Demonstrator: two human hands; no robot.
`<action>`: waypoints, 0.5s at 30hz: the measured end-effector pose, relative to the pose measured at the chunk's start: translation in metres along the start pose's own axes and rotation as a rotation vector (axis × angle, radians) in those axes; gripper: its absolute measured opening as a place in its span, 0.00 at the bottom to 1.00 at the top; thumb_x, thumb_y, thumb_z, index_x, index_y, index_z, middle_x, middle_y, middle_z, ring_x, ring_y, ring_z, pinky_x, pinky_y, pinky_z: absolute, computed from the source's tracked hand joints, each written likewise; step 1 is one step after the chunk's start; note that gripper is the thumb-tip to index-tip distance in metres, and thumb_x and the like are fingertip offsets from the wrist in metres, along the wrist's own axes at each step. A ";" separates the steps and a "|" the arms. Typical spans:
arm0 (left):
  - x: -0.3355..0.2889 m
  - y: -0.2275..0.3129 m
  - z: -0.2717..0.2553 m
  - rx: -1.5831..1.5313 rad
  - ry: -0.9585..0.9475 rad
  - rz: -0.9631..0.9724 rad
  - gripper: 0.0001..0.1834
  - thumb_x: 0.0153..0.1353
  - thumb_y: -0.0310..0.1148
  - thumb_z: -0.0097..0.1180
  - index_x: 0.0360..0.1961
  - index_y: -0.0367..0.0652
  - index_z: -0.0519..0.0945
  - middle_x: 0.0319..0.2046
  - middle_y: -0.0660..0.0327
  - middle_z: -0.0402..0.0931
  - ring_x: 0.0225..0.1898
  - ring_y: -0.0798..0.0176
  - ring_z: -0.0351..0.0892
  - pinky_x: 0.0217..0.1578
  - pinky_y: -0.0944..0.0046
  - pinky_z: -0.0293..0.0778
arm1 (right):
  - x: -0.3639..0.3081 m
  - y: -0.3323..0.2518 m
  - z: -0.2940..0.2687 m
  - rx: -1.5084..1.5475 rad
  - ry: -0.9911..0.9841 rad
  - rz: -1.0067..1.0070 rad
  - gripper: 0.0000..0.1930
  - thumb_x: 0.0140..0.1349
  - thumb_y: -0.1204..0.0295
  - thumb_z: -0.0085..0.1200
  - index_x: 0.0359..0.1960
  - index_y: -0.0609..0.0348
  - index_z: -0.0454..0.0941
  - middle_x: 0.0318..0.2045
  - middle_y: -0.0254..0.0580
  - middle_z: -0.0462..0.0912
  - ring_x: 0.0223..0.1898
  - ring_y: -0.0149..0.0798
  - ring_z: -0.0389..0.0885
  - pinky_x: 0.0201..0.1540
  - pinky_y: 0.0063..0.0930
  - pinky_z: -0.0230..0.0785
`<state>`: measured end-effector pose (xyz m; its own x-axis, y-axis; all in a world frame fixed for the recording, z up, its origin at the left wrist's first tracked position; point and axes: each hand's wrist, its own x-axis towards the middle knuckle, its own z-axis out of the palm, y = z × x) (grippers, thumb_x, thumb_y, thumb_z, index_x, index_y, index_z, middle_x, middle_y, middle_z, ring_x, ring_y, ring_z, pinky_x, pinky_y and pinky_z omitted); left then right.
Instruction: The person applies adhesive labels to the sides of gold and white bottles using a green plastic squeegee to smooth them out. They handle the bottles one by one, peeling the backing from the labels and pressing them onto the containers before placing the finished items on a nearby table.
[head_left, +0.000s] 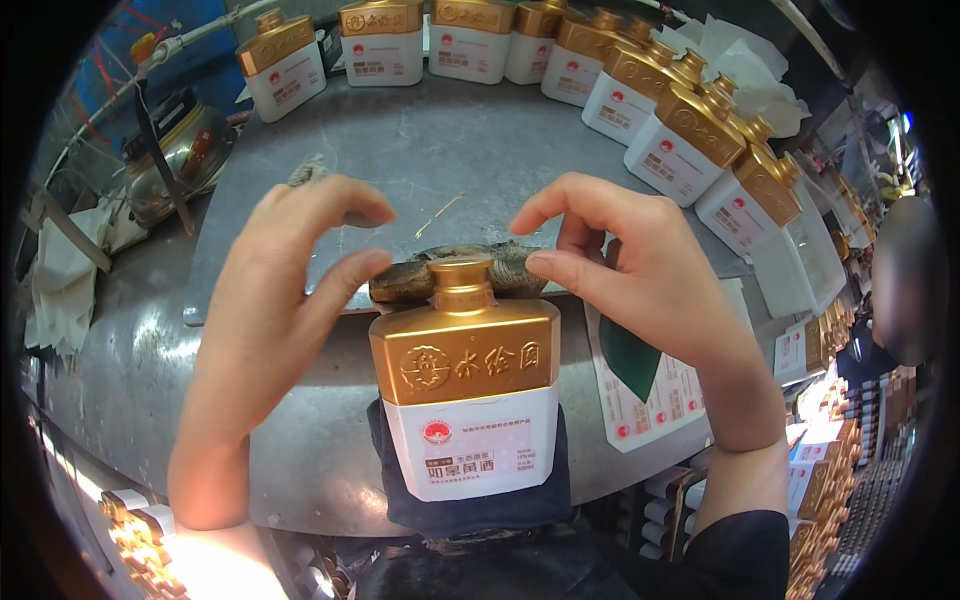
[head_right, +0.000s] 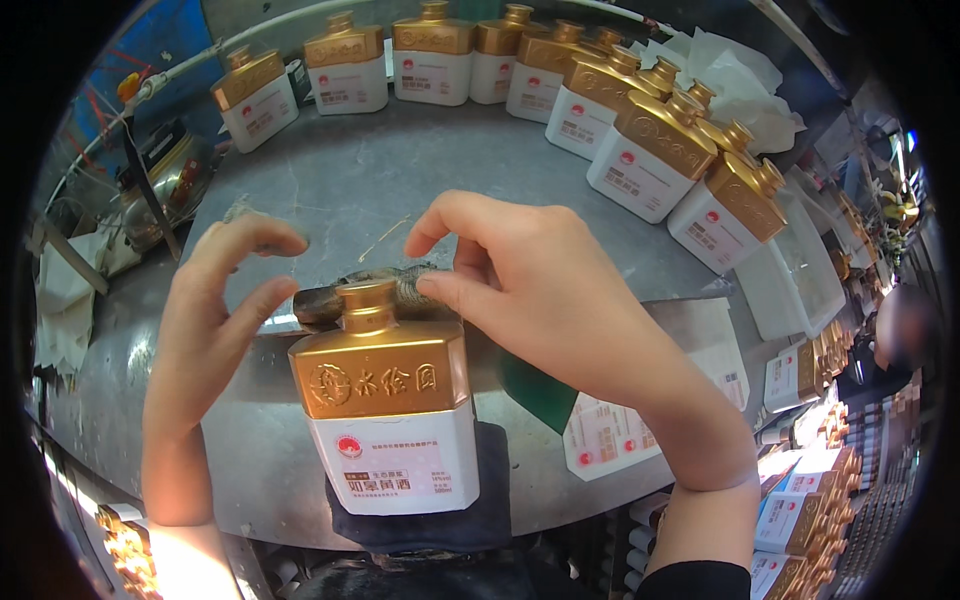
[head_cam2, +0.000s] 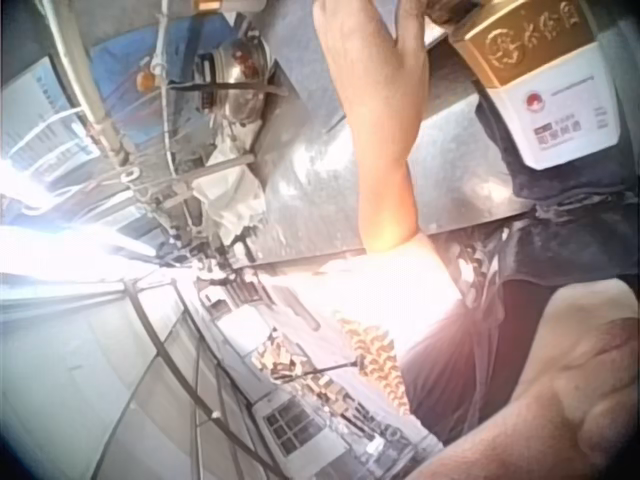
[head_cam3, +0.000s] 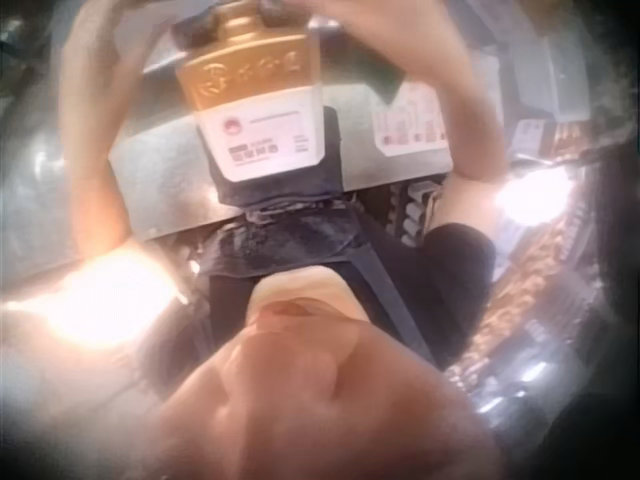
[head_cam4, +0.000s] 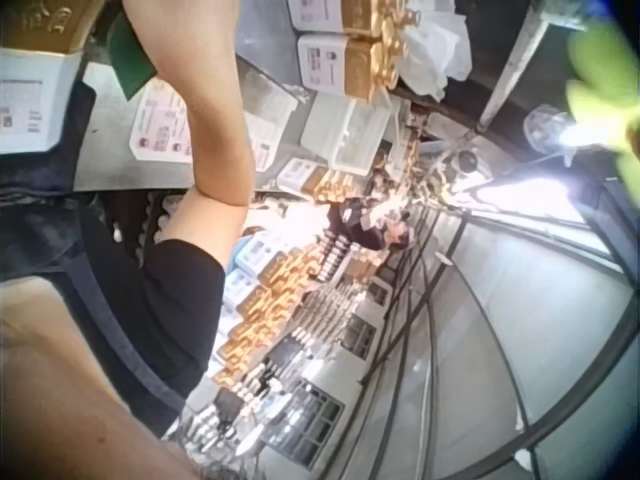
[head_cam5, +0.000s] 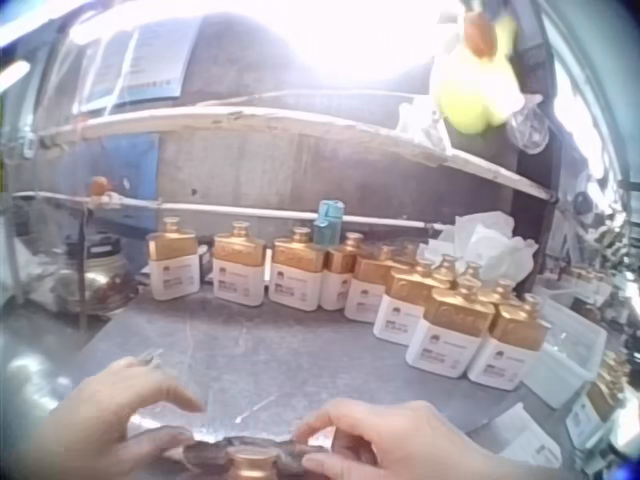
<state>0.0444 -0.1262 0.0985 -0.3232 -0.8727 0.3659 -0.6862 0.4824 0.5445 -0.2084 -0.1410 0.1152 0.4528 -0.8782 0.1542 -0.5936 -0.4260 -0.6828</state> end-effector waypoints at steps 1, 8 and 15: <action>-0.001 -0.002 0.000 -0.051 0.034 0.013 0.12 0.54 0.26 0.62 0.40 0.36 0.78 0.40 0.59 0.78 0.47 0.59 0.74 0.52 0.64 0.67 | -0.001 -0.001 0.000 0.023 0.005 -0.015 0.10 0.58 0.74 0.60 0.41 0.61 0.79 0.20 0.34 0.75 0.23 0.26 0.72 0.28 0.21 0.64; -0.019 0.003 0.001 -0.481 -0.060 -0.085 0.10 0.60 0.26 0.58 0.42 0.34 0.77 0.37 0.60 0.78 0.40 0.67 0.80 0.43 0.69 0.73 | -0.002 -0.002 0.003 0.068 -0.005 -0.093 0.09 0.60 0.76 0.59 0.43 0.62 0.81 0.21 0.30 0.75 0.24 0.20 0.71 0.27 0.16 0.63; -0.020 0.011 0.004 -0.105 -0.079 -0.027 0.09 0.62 0.29 0.55 0.39 0.33 0.79 0.34 0.59 0.79 0.34 0.69 0.79 0.37 0.72 0.72 | -0.017 0.000 -0.001 0.135 0.046 -0.003 0.08 0.60 0.77 0.58 0.42 0.62 0.81 0.22 0.28 0.74 0.24 0.18 0.69 0.27 0.14 0.61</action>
<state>0.0406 -0.1031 0.0940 -0.3591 -0.8866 0.2914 -0.6248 0.4603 0.6307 -0.2169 -0.1259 0.1132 0.4211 -0.8876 0.1868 -0.4964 -0.3980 -0.7715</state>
